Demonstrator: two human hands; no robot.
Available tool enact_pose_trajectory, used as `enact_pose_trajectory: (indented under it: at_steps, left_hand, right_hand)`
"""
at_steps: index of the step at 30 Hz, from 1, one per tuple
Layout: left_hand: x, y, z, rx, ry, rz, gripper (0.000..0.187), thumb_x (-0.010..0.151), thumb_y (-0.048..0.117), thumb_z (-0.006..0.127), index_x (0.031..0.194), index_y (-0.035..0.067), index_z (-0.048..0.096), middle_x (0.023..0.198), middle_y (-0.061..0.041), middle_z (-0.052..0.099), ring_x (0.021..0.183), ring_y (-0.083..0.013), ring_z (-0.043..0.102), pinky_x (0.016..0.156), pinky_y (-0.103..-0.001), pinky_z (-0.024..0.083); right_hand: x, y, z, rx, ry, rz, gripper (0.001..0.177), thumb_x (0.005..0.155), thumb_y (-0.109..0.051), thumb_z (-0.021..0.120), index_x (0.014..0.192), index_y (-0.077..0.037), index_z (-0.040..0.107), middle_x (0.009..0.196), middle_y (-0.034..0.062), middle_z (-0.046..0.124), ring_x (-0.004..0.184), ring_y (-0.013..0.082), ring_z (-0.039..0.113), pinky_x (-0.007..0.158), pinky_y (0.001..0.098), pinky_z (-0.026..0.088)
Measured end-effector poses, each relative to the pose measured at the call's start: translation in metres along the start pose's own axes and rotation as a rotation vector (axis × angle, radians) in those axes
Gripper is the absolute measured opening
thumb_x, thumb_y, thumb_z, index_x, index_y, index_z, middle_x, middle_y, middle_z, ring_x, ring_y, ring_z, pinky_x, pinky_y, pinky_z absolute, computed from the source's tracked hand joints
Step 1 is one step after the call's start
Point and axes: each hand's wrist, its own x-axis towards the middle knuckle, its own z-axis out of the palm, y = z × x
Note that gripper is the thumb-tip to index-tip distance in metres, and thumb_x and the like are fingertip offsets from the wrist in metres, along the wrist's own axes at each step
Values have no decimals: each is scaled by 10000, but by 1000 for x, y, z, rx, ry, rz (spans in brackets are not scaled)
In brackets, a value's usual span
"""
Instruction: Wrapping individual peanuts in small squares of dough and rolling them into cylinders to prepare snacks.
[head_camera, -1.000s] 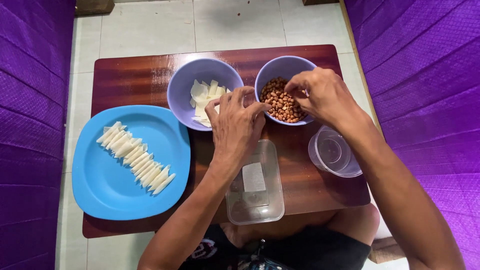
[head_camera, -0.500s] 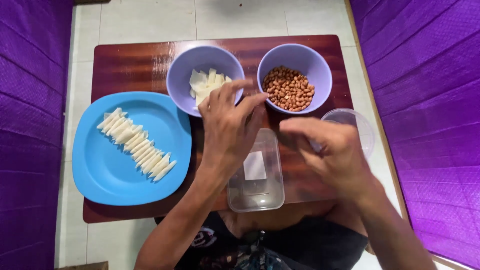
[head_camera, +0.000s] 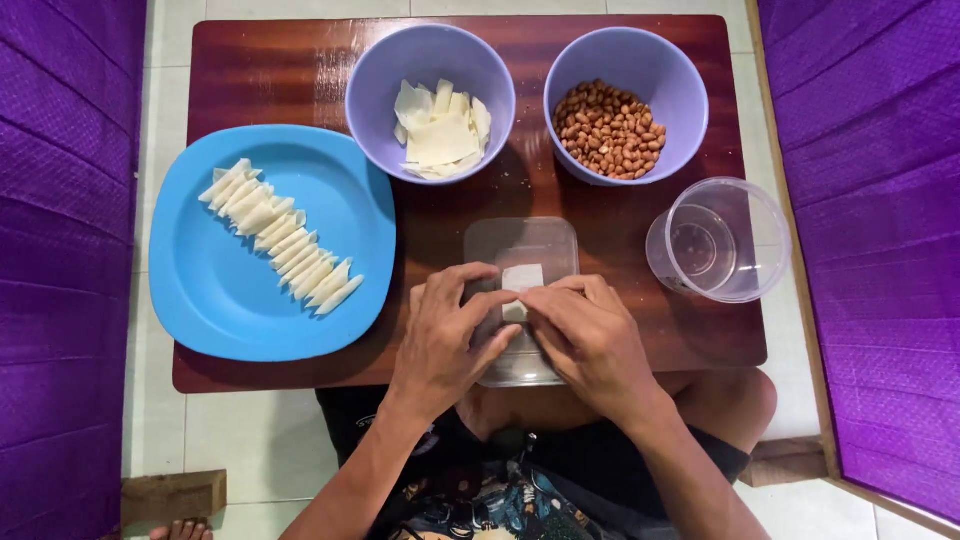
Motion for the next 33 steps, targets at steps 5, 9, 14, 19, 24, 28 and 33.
enact_pose_trajectory:
  at_steps: [5,9,14,19,24,28,33]
  left_hand:
    - [0,1,2,56,-1,14,209,917,291,755,1102,194,732,1234,-33,603,1201,-237,564,924,-373,423]
    - [-1,1,5,89,12,23,191,926,285,743,1086,182,746,1200,-26,622,1200,-236,568,928,-373,432]
    - [0,2,4,94,30,32,104,932,249,735,1014,190,759,1152,-1,627,1180,-223,569,903,-355,432]
    - [1,4,3,87,31,29,86,933,246,733,993,194,762,1135,1,634,1174,-229,574,902,-356,437]
    - [2,6,4,109,47,13,49,948,231,715,978,216,750,1120,15,627,1147,-212,587,889,-341,441]
    - [4,9,2,99,50,0,58,925,224,729,976,222,756,1109,21,633,1133,-207,593,883,-343,449]
    - [6,16,-2,74,20,-89,88,850,215,764,911,156,786,1161,22,648,1076,-177,552,902,-347,412]
  right_hand:
    - [-8,-1,8,56,89,8,233,912,-63,753,1144,-91,758,1131,66,780,985,290,697,880,384,558]
    - [-10,0,13,29,143,-9,218,914,-79,771,1130,-52,762,1108,114,772,968,321,704,861,413,558]
    - [-9,0,13,5,149,-32,183,911,-61,746,1092,-65,772,1072,107,772,947,319,709,840,405,558]
    - [-13,4,18,-23,182,-30,191,888,-50,751,1072,-88,786,1063,75,780,950,290,718,839,377,554]
    - [-13,3,17,-27,159,-48,193,865,-29,749,1048,-80,784,1047,80,771,938,289,713,811,385,556]
    - [-11,-3,14,-36,144,-46,201,859,-36,749,1049,-88,787,1044,68,774,934,280,713,813,385,556]
    - [-10,-14,13,-42,95,89,305,763,-16,780,1066,-48,758,1100,51,765,996,219,665,860,321,561]
